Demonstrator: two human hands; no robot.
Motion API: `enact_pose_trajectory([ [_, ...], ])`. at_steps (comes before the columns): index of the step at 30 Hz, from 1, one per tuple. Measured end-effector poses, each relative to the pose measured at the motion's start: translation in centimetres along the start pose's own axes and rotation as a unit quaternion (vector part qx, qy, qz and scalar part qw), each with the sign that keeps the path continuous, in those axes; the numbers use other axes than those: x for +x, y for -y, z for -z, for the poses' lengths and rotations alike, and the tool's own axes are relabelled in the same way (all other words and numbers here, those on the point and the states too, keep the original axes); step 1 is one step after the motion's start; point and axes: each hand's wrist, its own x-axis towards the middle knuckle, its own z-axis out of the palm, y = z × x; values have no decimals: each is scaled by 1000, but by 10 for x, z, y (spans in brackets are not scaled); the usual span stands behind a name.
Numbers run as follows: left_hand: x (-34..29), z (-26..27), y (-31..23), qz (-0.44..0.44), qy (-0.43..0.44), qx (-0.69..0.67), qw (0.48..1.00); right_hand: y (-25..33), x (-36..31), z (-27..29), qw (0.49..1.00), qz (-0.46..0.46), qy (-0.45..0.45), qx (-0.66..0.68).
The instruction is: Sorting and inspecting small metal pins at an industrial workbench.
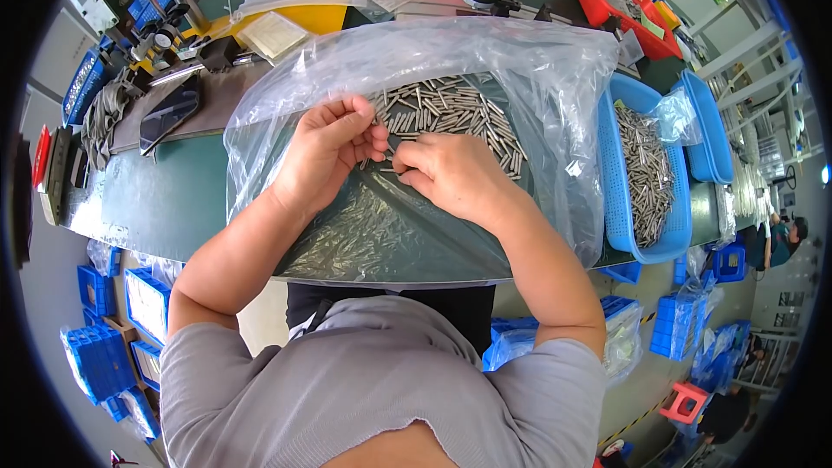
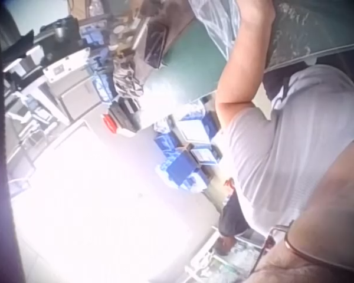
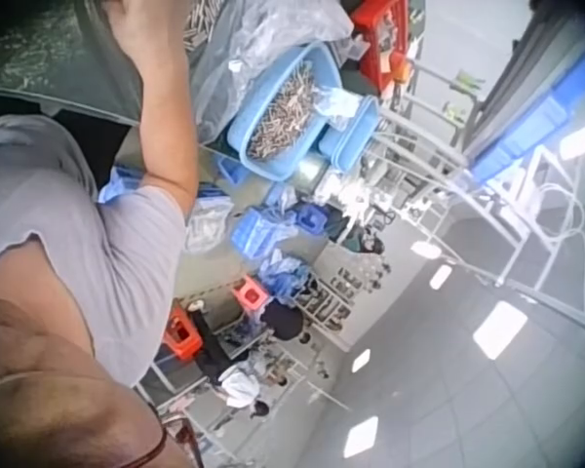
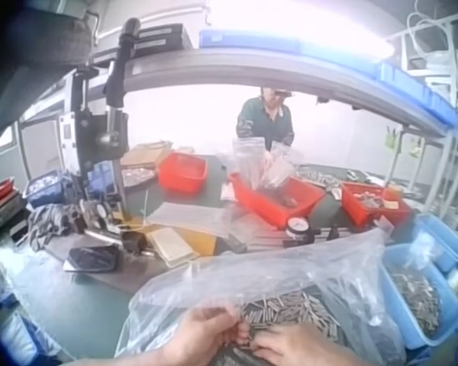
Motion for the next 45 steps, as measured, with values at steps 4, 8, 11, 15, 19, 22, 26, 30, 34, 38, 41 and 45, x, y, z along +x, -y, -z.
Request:
enact_pose_trajectory([
  [4, 0, 2, 0, 3, 11, 8, 1000, -2, 1, -1, 1000, -6, 1, 15],
  [8, 0, 0, -1, 11, 6, 13, 1000, -3, 0, -3, 1000, 13, -16, 4],
  [11, 1, 1, 1, 21, 46, 28, 998, -3, 0, -7, 999, 18, -21, -25],
  [15, 0, -1, 0, 25, 35, 36, 998, -6, 0, -5, 1000, -5, -23, -5],
  [19, -2, -4, -2, 23, 28, 39, 999, -2, 1, 2, 999, -25, -19, 19],
  [22, -1, -3, -1, 22, 31, 37, 999, -3, 0, -3, 1000, -2, -20, 8],
  [26, 0, -3, -2, 24, 38, 39, 998, -5, 0, -8, 999, 9, -32, -40],
  [30, 0, -2, 0, 26, 38, 42, 998, -5, 0, -9, 998, 5, -37, -50],
  [34, -2, -3, -2, 23, 17, 32, 999, -2, 1, -10, 998, 14, -65, -22],
  [38, 0, -1, -1, 22, 24, 37, 999, -2, 2, -14, 997, -10, -49, -52],
  [41, 0, 0, -2, 27, 26, 35, 999, 0, 2, -15, 996, -5, -61, -67],
  [45, 1, -2, -1, 12, 12, 26, 1000, 2, 1, -16, 995, -16, -62, -78],
])
